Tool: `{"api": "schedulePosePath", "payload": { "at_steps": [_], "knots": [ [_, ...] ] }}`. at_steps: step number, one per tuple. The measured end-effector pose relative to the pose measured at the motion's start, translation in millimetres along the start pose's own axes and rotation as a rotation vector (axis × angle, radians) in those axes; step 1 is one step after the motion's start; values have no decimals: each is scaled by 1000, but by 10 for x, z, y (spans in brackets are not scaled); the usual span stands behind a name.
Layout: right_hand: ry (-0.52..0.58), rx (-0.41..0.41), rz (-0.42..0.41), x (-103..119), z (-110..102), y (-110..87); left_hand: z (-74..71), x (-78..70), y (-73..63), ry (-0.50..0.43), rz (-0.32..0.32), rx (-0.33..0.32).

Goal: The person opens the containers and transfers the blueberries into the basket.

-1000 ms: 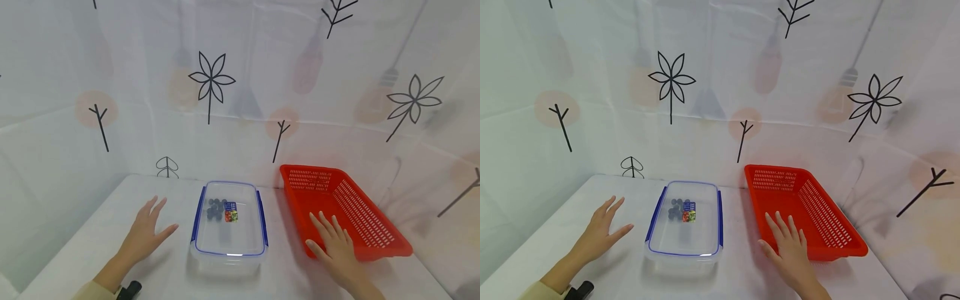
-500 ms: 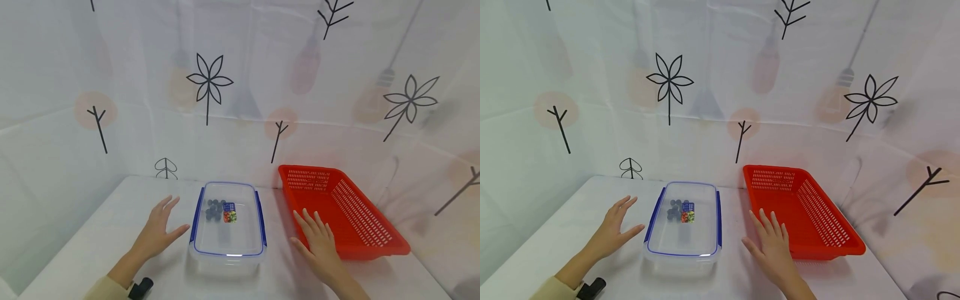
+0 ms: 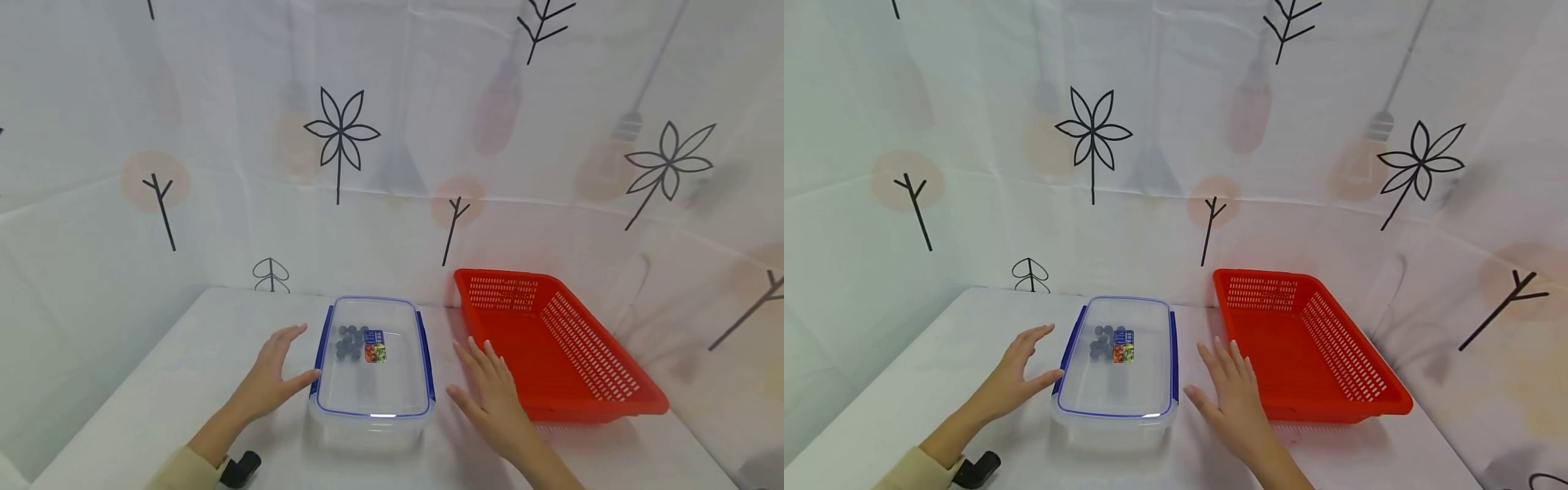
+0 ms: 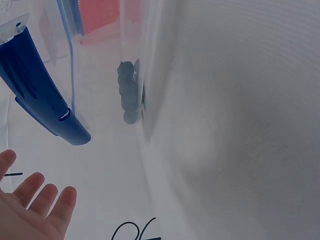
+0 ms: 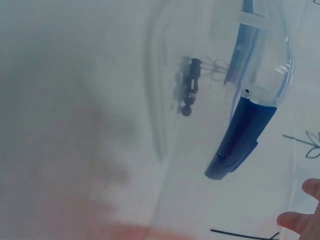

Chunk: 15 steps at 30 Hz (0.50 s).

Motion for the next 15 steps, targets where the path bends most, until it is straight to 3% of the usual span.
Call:
{"api": "schedulePosePath", "payload": {
  "at_steps": [10, 15],
  "knots": [
    [76, 83, 52, 48, 157, 57, 96, -19, 31, -134, -50, 39],
    [146, 141, 106, 47, 245, 101, 162, -8, 35, -190, -120, 79]
  ]
}}
Point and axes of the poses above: each hand's wrist, its own y-axis towards the middle knuckle, its own z-axis out of the palm, x = y × z, the point moved 7 cm from there along y, towards the middle knuckle, and after that the axes turned 9 degrees about z, right-handed, at the moved point
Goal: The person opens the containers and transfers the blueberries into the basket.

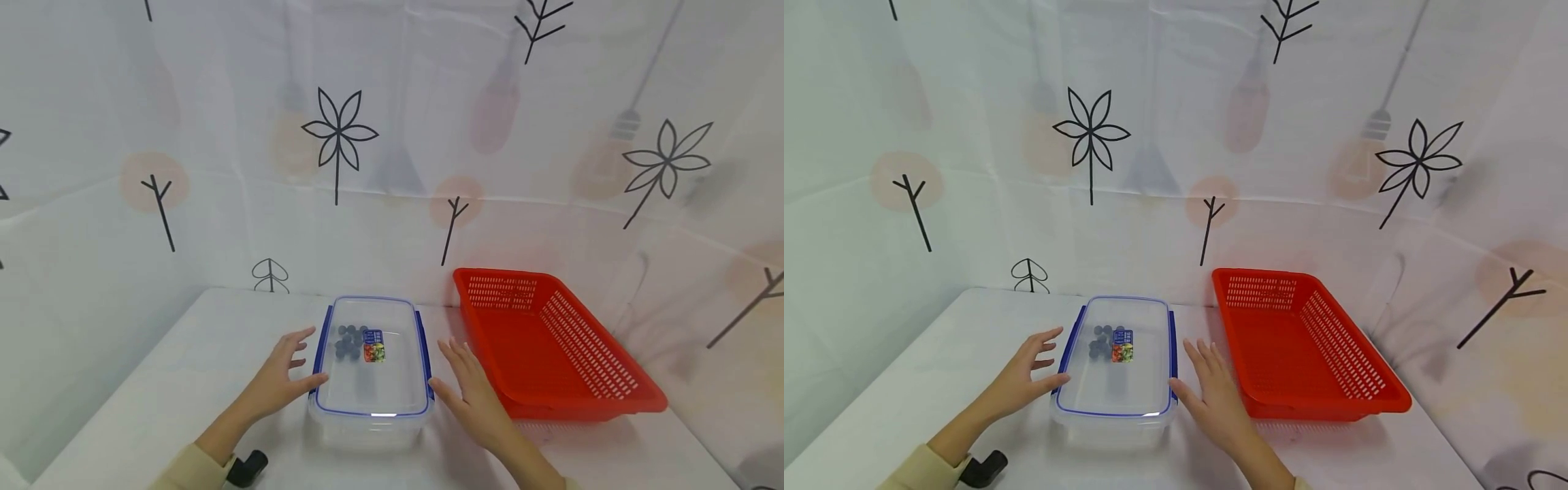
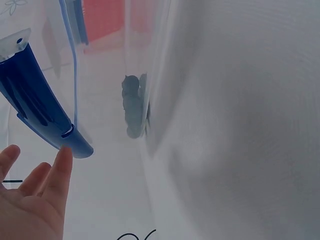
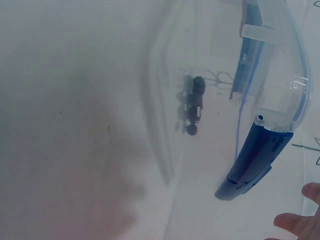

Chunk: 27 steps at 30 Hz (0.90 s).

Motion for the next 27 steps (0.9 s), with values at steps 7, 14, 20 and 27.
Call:
{"api": "schedulePosePath", "payload": {
  "at_steps": [7, 14, 20, 27],
  "knots": [
    [140, 46, 40, 1, 67, 83, 50, 39, 2, -96, -53, 4],
    [332, 125, 81, -32, 175, 184, 73, 71, 20, -177, -91, 5],
    [451, 206, 143, -82, 270, 240, 77, 76, 26, -214, -120, 6],
    [551, 261, 168, -104, 345, 256, 111, 143, 21, -370, -190, -14]
  ]
}}
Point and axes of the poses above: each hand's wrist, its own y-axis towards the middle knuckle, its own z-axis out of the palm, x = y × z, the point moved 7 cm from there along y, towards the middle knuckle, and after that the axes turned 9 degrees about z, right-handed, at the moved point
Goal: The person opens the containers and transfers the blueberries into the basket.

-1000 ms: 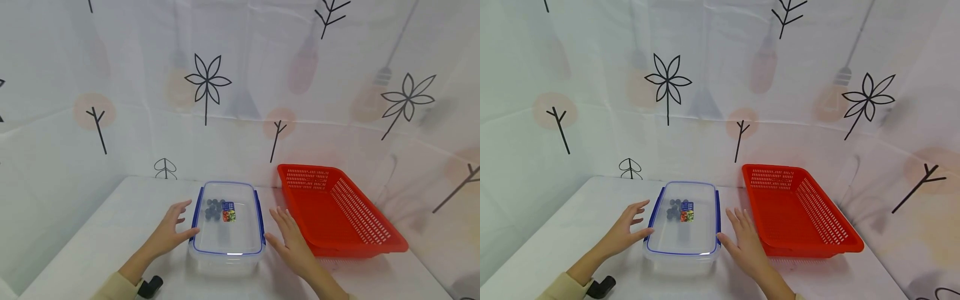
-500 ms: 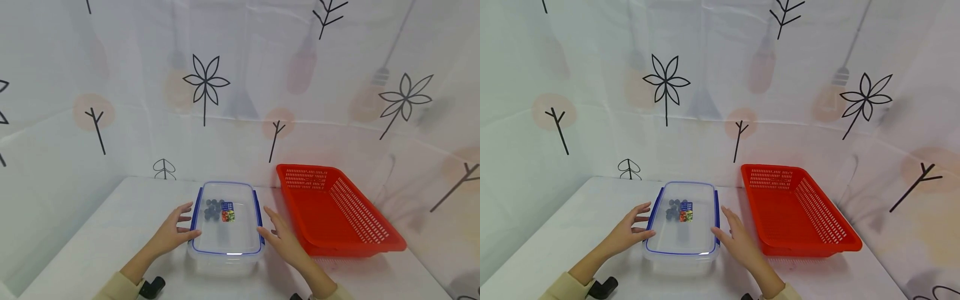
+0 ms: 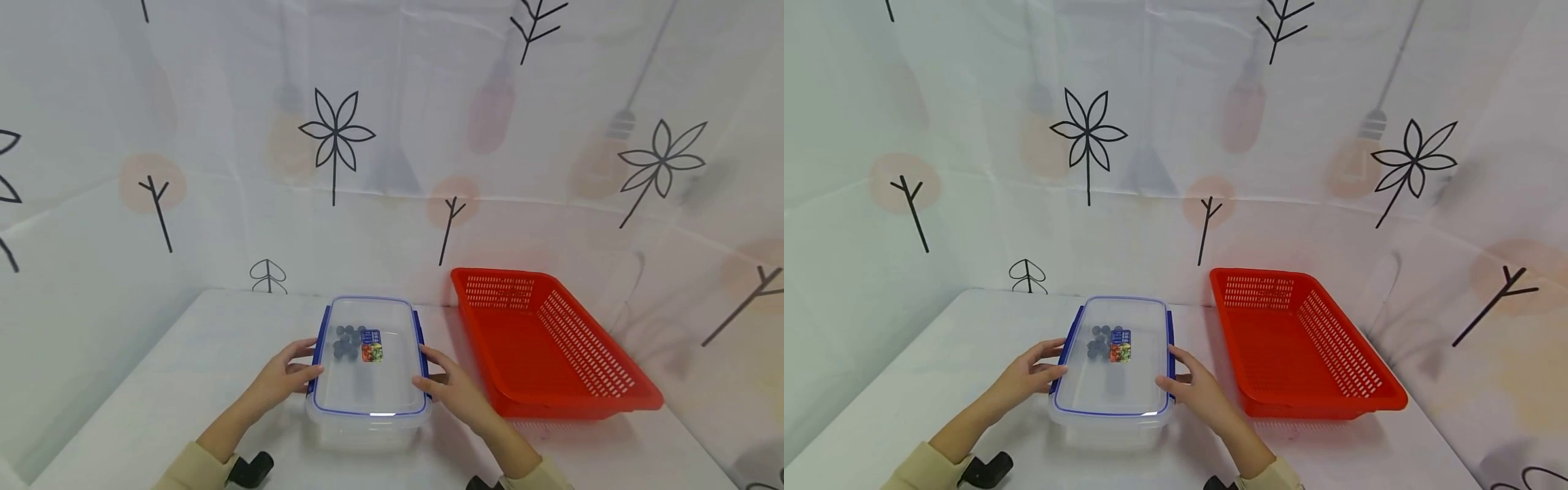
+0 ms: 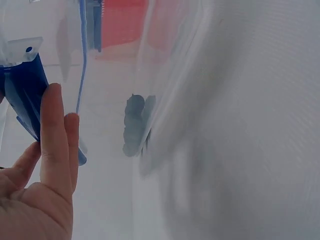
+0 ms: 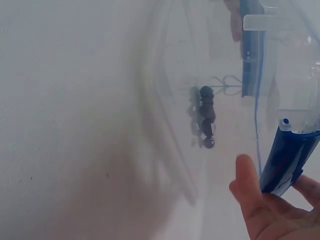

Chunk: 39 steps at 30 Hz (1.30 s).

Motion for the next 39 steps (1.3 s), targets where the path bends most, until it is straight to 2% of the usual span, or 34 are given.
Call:
{"api": "schedulePosePath", "payload": {
  "at_steps": [4, 10, 21, 26, 35, 39],
  "knots": [
    [58, 25, -2, -1, 14, 18, -15, 63, 2, -86, -47, 24],
    [64, 20, 24, -11, 10, 25, -24, 118, -10, -185, -111, 82],
    [62, -6, 64, -22, 21, 36, -52, 157, -14, -195, -139, 58],
    [63, -5, 68, -17, 21, 39, -70, 168, -2, -207, -127, 71],
    [53, -9, 86, -16, -10, 33, -75, 145, 24, -217, -172, 86],
    [63, -12, 90, -17, -25, 32, -75, 146, 34, -262, -174, 104]
  ]
}}
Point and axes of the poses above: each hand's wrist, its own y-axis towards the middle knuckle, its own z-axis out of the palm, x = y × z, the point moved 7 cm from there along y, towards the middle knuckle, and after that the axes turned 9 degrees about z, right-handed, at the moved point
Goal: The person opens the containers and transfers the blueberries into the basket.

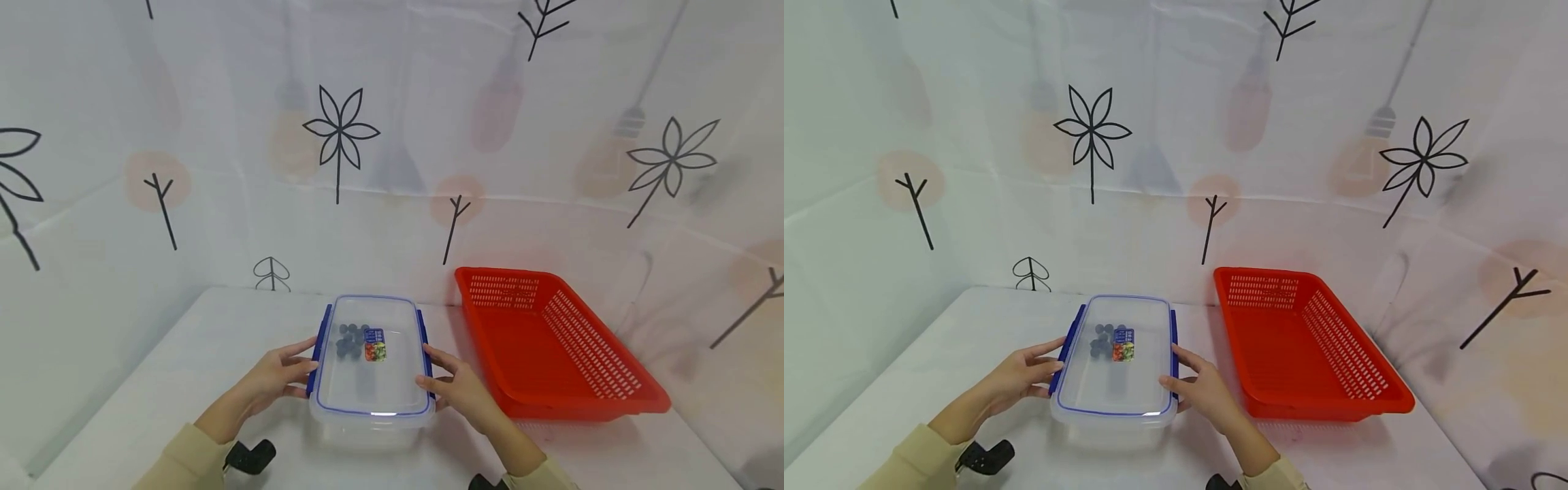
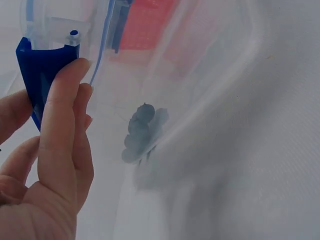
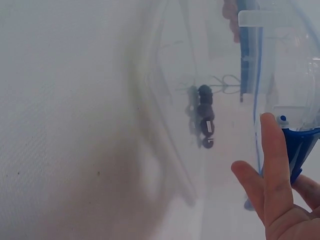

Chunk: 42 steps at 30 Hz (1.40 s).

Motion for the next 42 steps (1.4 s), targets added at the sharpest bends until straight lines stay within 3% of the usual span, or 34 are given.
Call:
{"api": "schedulePosePath", "payload": {
  "at_steps": [5, 9, 12, 19, 25, 30, 36, 42],
  "knots": [
    [10, -4, 1, 4, -13, -7, -19, 23, -34, -79, -17, 19],
    [10, -2, 3, 2, -8, -11, -38, 17, -59, -77, -19, 30],
    [14, 2, 10, -8, 3, -13, -50, 8, -63, -29, -23, 20],
    [21, 15, 8, -7, 21, -16, -113, 9, -73, 206, -13, -76],
    [20, 19, 0, -5, 22, -15, -131, 17, -86, 241, 25, -96],
    [29, 20, -21, -7, 18, -9, -60, -92, -96, 216, 73, -60],
    [91, 42, -79, 5, 3, -22, 88, -176, -107, 249, 68, 6],
    [101, 13, -60, 2, -23, -1, 170, -203, -136, 264, 83, 53]
  ]
}}
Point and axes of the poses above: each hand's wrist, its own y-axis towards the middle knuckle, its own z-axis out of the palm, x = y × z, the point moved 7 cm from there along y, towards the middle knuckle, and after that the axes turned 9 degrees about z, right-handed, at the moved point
